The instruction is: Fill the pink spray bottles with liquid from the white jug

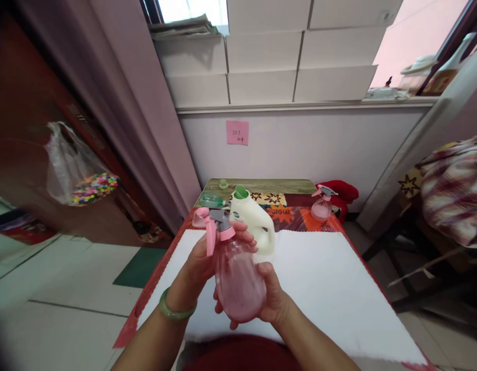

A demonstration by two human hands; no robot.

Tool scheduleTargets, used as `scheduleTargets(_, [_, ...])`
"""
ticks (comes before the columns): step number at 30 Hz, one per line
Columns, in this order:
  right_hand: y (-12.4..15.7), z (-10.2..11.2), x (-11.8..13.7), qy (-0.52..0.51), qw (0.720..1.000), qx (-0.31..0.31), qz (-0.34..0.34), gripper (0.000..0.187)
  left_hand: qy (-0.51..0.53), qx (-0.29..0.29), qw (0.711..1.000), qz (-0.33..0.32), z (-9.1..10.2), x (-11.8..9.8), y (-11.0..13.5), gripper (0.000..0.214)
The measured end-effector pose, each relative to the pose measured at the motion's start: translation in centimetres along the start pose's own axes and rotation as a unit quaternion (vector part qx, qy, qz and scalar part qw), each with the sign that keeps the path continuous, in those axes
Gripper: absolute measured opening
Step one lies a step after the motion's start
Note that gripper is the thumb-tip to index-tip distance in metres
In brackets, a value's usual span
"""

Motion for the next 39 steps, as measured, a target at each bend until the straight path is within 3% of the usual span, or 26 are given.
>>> scheduleTargets(4, [0.1, -0.3, -1.3, 0.006, 0.999, 0.015, -0.03, 0.107, 0.029, -0.001, 1.0, -0.001, 0.2, 0.3, 0.5, 0.031])
scheduleTargets(7, [0.5, -1.7, -0.5, 0.074, 0.996, -0.034, -0.019, 0.099, -0.007, -0.039, 0.998, -0.052, 0.3, -0.9, 0.7, 0.029])
scheduleTargets(9, [0.7, -2.5, 1.2, 0.147, 0.984, -0.092, 0.039, 0.087, -0.045, -0.066, 0.995, -0.064, 0.2, -1.7, 0.7, 0.029])
scheduleTargets(11, [1.1, -2.9, 3.3, 0.233, 0.951, -0.155, 0.129, 0.081, -0.065, -0.1, 0.991, -0.053, 0.2, -2.2, 0.6, 0.027])
scheduleTargets(14, [2.0, -2.4, 5.9, 0.377, 0.854, -0.256, 0.25, 0.083, -0.073, -0.166, 0.982, -0.046, 0.6, -2.3, 0.3, 0.031])
scheduleTargets(18, [3.7, -1.1, 8.1, 0.544, 0.662, -0.398, 0.328, 0.08, -0.086, -0.259, 0.957, -0.094, 0.9, -2.4, -0.4, 0.028])
scheduleTargets(20, [4.1, -0.8, 8.7, 0.581, 0.602, -0.424, 0.347, 0.081, -0.095, -0.296, 0.943, -0.119, 0.8, -2.7, -0.9, 0.026])
scheduleTargets(21, [4.2, -0.8, 8.9, 0.59, 0.587, -0.426, 0.355, 0.082, -0.105, -0.309, 0.936, -0.13, 0.8, -2.9, -1.2, 0.027])
scheduleTargets(23, [4.2, -0.5, 9.2, 0.59, 0.591, -0.417, 0.358, 0.082, -0.131, -0.321, 0.927, -0.141, 0.7, -3.5, -1.7, 0.028])
scheduleTargets(26, [3.9, 0.0, 9.6, 0.576, 0.634, -0.384, 0.345, 0.078, -0.148, -0.324, 0.924, -0.136, 1.0, -4.3, -2.5, 0.031])
scheduleTargets(28, [3.9, 0.3, 10.1, 0.582, 0.638, -0.372, 0.34, 0.079, -0.135, -0.338, 0.919, -0.151, 1.7, -5.1, -2.7, 0.031])
scheduleTargets(33, [4.6, 1.5, 12.1, 0.632, 0.59, -0.381, 0.328, 0.084, -0.081, -0.361, 0.905, -0.209, 3.1, -8.2, -3.2, 0.021])
scheduleTargets(36, [5.5, 2.5, 13.6, 0.643, 0.565, -0.416, 0.306, 0.084, -0.057, -0.397, 0.876, -0.268, 4.0, -11.1, -3.1, 0.011])
scheduleTargets(39, [6.4, 2.6, 15.6, 0.656, 0.535, -0.444, 0.294, 0.077, -0.034, -0.435, 0.847, -0.303, 5.6, -13.1, -2.4, 0.016])
Point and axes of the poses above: each hand's wrist, its own y-axis away from the middle knuckle, its own z-axis out of the back of the hand, x = y × z, the point moved 7 cm from there along -y, towards the middle knuckle, and after that the axes turned 2 degrees about -x, right-handed, at the moved point
